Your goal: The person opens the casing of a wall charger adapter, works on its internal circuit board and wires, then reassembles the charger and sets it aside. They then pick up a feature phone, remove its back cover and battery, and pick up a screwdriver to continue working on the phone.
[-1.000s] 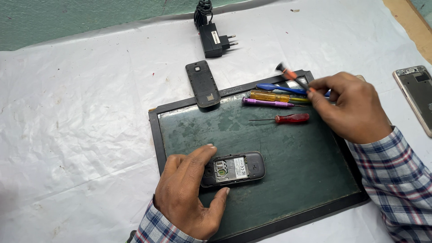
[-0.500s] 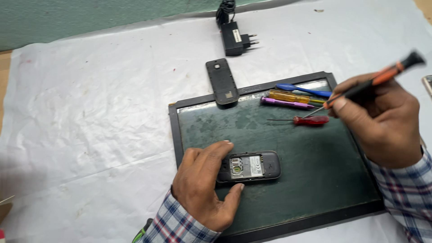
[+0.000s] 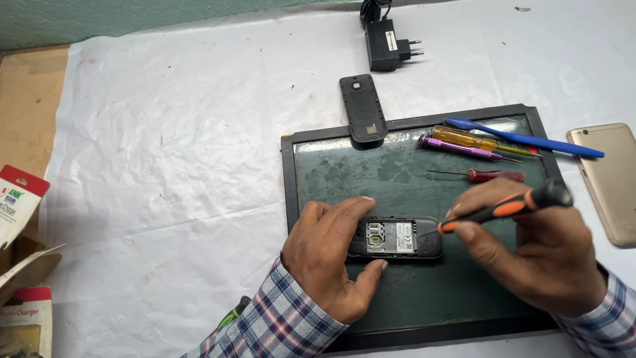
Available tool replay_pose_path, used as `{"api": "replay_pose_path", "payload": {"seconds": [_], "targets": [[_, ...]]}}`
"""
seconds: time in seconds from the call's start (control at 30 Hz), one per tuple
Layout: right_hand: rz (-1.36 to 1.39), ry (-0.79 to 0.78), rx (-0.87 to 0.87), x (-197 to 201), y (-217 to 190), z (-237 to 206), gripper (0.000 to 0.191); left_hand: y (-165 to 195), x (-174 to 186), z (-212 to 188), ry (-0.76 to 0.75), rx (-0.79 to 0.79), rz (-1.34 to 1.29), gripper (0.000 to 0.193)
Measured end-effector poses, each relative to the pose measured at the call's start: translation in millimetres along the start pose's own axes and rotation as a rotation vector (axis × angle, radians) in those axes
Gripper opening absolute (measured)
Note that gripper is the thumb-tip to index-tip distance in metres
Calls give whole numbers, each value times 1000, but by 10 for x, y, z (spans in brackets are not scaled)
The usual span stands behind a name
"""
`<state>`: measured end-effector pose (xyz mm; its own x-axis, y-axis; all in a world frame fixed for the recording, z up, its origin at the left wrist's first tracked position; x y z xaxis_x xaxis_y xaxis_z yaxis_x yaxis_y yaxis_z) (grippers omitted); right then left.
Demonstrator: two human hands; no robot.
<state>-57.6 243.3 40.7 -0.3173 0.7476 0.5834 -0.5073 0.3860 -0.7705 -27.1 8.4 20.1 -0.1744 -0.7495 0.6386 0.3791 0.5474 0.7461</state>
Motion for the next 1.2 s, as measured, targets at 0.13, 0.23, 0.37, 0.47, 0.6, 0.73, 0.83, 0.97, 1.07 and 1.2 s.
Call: {"api": "replay_pose_path", "payload": {"seconds": [0.13,0.23,0.37,0.47,0.6,0.73,0.83,0.97,1.07,1.2], "targets": [[-12,-134,75,-149,-90,23,17,-6,-6,-3,-3,-4,11,73],[-50,-135,111,-209,-165,47,20,-15,-16,-1,-9,10,5,71],[-48,-135,134,-251,-214,91,22,-9,-16,-9,2,-2,-1,70],[-45,-125,157,-259,-222,94,22,-4,-10,-15,11,-9,-2,69],[-100,-121,144,-265,-194,77,23,-7,-15,-13,15,-3,-3,69],[-29,-180,73,-278,-157,95,22,-12,-23,-10,10,3,-3,68],[-3,-240,83,-269,-202,131,23,-16,-29,-14,5,10,3,68],[22,-309,100,-280,-268,209,26,-27,-39,-6,4,20,6,67],[-24,-362,102,-295,-307,237,25,-22,-32,-6,11,8,4,68],[-70,-436,118,-320,-305,264,27,-23,-38,17,-2,22,0,67]]}}
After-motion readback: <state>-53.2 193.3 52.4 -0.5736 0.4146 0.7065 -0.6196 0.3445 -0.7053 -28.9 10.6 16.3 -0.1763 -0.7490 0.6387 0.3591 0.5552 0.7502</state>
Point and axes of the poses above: each hand's wrist, its own z-axis towards the middle knuckle, its own x-axis out of the back of the hand, y = z × x, the point moved 5 cm from there along z, towards the middle knuckle, and after that the axes turned 8 degrees about -y, right-handed, at the moved point
